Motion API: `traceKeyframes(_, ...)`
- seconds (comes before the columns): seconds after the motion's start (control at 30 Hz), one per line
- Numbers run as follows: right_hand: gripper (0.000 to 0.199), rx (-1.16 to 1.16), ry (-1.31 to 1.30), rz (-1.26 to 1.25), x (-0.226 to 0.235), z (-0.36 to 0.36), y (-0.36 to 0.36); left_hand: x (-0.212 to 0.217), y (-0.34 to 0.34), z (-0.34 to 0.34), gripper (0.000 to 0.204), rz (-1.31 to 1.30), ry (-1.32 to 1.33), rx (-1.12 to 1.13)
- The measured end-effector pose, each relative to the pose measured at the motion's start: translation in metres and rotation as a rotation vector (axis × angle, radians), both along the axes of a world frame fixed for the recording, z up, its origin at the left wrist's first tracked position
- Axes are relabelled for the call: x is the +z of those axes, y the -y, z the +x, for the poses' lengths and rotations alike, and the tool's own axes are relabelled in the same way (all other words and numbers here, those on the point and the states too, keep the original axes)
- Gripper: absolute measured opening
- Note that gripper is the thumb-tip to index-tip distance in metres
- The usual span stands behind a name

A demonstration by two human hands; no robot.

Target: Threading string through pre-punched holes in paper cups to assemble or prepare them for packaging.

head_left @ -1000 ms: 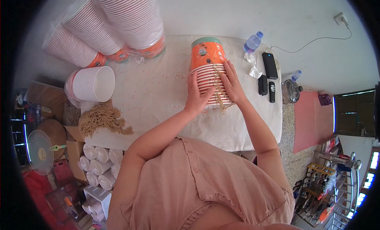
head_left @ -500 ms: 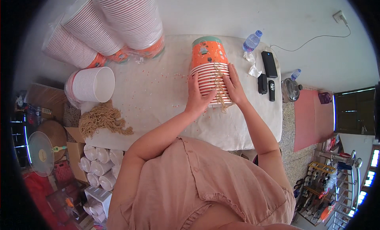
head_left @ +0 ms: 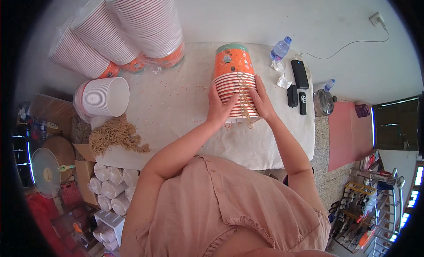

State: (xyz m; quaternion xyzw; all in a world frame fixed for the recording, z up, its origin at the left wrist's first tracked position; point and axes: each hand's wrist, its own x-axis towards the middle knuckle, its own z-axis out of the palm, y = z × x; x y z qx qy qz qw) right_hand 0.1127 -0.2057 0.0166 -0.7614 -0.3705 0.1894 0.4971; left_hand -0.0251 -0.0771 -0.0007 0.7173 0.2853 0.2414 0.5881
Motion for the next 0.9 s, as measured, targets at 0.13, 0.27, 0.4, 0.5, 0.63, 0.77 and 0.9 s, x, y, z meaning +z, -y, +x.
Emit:
traceKeyframes(0.13,0.059,-0.037,-0.190,0.037,0.003,0.007,0.000,0.011,-0.001,-0.003,0.099,0.018,-0.087,0.029)
traceKeyframes(0.27,0.056,-0.109,-0.180,0.044,-0.008,0.014,-0.003,0.010,-0.005,-0.006,0.092,0.044,-0.089,0.023)
traceKeyframes(0.4,0.056,-0.118,-0.051,0.007,-0.001,0.007,-0.007,0.008,-0.018,-0.008,0.084,0.041,-0.087,0.027)
traceKeyframes(0.5,0.059,-0.113,-0.039,-0.005,-0.003,0.011,-0.005,0.015,-0.033,0.000,0.072,0.038,-0.163,0.045)
traceKeyframes(0.63,0.053,-0.107,-0.219,0.014,-0.007,0.027,-0.012,-0.013,-0.035,0.012,0.071,0.031,-0.097,0.131)
traceKeyframes(0.77,0.054,-0.226,-0.481,-0.060,-0.016,0.043,-0.018,-0.020,-0.033,0.015,0.066,-0.065,-0.031,-0.008)
traceKeyframes(0.9,0.061,-0.059,-0.836,-0.268,-0.016,0.056,-0.009,-0.020,-0.032,0.013,0.063,-0.141,-0.028,0.009)
